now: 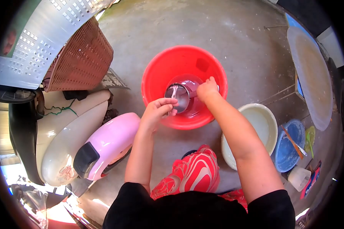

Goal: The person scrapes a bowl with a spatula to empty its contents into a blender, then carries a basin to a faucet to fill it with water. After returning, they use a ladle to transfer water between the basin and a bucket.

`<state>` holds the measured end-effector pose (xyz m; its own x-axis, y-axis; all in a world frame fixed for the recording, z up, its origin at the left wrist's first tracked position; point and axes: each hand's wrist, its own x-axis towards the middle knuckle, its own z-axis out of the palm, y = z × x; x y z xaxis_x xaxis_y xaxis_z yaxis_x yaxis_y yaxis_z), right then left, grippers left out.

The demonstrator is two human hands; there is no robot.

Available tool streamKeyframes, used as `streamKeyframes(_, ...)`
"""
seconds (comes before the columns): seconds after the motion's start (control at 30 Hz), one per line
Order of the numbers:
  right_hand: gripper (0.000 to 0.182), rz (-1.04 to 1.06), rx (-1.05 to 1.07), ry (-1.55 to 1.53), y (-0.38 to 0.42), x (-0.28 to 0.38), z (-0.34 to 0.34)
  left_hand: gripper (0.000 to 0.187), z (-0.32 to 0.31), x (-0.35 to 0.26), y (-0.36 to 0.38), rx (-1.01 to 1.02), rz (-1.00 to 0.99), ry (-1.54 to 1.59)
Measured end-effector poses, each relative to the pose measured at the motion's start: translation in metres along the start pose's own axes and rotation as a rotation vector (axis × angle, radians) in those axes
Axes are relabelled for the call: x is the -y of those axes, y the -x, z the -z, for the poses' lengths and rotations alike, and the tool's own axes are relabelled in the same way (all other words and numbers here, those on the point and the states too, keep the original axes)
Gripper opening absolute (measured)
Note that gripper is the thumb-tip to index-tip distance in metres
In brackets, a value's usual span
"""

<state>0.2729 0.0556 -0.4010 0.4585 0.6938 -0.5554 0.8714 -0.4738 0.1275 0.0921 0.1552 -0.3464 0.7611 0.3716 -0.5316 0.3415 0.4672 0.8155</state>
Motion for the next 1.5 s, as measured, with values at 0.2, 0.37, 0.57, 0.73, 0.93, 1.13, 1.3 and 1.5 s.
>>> streamKeyframes(0.2, 0.021, 0.068, -0.113, -0.069, 0.037, -0.008, 0.035, 0.037, -0.008, -0.012, 0.048, 0.061, -0.053, -0.123)
streamKeyframes(0.37, 0.008, -0.055, -0.511, -0.142, 0.071, -0.029, 0.027, 0.038, -0.006, -0.012, 0.074, 0.102, -0.072, -0.214)
streamKeyframes(0.57, 0.007, -0.087, -0.754, -0.144, 0.116, -0.052, 0.016, 0.051, -0.012, -0.011, 0.062, 0.136, -0.202, -0.672)
streamKeyframes(0.73, 0.023, -0.142, -0.791, -0.825, 0.146, -0.066, -0.007, 0.056, -0.012, -0.009, 0.038, 0.072, -0.341, -1.155)
streamKeyframes(0.93, 0.018, -0.23, -0.441, -1.775, 0.205, -0.09, -0.024, 0.043, -0.031, -0.028, 0.002, 0.172, -0.18, -1.539)
streamKeyframes(1.13, 0.019, -0.411, -0.48, -1.81, 0.273, -0.113, -0.062, 0.048, -0.025, -0.011, -0.007, 0.229, -0.187, -1.761)
streamKeyframes(1.3, 0.016, -0.535, -0.522, -1.822, 0.319, -0.129, -0.103, 0.04, -0.024, -0.013, 0.0, 0.208, -0.286, -1.802)
streamKeyframes(1.5, 0.016, -0.659, -0.526, -1.794, 0.351, -0.126, -0.13, 0.026, -0.019, -0.011, -0.012, 0.094, -0.059, -1.797)
